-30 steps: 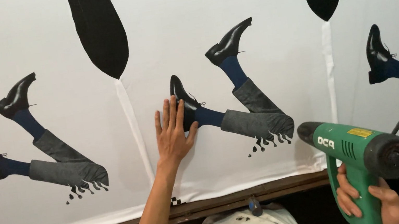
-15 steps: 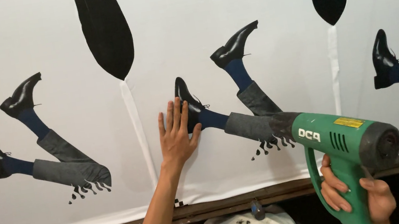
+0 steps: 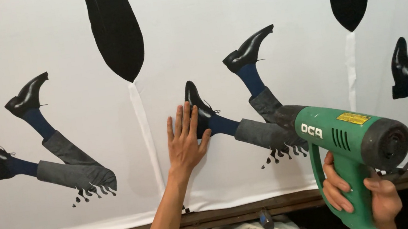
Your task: Using a heat gun to cure ink on printed fabric designs while smoothing the material by hand
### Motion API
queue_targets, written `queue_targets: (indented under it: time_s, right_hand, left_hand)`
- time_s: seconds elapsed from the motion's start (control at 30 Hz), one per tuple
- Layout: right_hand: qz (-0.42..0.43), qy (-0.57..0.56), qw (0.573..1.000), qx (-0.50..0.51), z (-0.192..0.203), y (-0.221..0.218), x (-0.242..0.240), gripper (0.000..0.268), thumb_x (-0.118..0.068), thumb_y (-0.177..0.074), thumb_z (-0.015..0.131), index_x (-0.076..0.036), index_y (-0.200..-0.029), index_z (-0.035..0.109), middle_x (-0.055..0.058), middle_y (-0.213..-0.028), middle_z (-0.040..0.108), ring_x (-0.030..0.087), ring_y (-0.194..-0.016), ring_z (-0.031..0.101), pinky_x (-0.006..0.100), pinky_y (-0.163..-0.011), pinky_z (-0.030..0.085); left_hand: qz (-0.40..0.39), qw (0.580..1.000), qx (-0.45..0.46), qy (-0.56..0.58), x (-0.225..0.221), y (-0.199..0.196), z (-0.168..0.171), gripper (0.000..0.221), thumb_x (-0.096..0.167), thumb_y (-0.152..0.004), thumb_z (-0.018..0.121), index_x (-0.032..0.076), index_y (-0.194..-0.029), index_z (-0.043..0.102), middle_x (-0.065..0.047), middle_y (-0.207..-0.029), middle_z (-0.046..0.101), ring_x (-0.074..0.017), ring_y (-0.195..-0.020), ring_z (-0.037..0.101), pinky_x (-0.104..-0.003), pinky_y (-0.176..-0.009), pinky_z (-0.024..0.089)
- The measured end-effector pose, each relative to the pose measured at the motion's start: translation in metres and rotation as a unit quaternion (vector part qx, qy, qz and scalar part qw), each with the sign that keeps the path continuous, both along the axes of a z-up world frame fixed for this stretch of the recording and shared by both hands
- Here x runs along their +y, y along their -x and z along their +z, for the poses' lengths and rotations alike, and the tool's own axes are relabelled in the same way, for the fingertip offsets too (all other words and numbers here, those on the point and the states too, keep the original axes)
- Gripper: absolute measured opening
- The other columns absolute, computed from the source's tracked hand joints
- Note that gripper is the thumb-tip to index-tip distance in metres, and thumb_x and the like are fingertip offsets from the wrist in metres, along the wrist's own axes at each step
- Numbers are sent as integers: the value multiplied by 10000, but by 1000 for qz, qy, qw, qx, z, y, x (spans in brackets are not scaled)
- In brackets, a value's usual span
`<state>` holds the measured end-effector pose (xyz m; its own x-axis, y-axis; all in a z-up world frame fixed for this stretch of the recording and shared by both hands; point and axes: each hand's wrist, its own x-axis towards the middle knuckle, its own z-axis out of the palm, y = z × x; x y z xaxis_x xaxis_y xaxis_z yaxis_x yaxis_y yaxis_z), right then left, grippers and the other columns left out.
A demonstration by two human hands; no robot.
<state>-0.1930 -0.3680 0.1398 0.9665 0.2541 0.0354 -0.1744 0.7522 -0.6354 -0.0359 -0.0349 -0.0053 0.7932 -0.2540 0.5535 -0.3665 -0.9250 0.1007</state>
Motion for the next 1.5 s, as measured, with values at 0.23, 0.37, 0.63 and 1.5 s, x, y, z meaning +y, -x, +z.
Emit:
queue_targets:
  time_s: [0.23,0.37,0.63,1.5]
  right_hand:
    - [42,-29,999,-11,10,-24,4,584,-246,-958,741,107,-1325,456,94,-831,487,165,-516,499,331,-489,367]
    - [53,-35,997,-32,20,-44,10,582,-237,-948,725,121,-1320,456,88,-834,477,151,-508,486,316,-488,370]
    - [100,-30,993,-51,39,-87,17,584,-265,-952,725,122,-1299,458,84,-841,503,161,-537,529,326,-491,383]
    - [23,62,993,-98,58,-123,0,577,-331,-918,747,3,-1341,540,12,-820,508,125,-539,534,300,-534,330]
  left_hand:
    - [5,1000,14,15,5,-3,-25,790,506,-1041,554,104,-1642,237,-168,-1708,223,-331,-1595,234,-514,-1308,191]
    - [11,999,21,44,3,-3,-19,797,536,-1017,569,127,-1637,279,-117,-1714,224,-316,-1602,182,-524,-1310,168]
    - [14,1000,16,-2,1,-2,0,784,600,-1008,515,123,-1609,356,-71,-1683,328,-262,-1567,309,-513,-1270,229]
    - [23,1000,2,-7,0,-5,2,758,583,-999,563,125,-1585,415,-68,-1666,355,-254,-1551,330,-499,-1271,228]
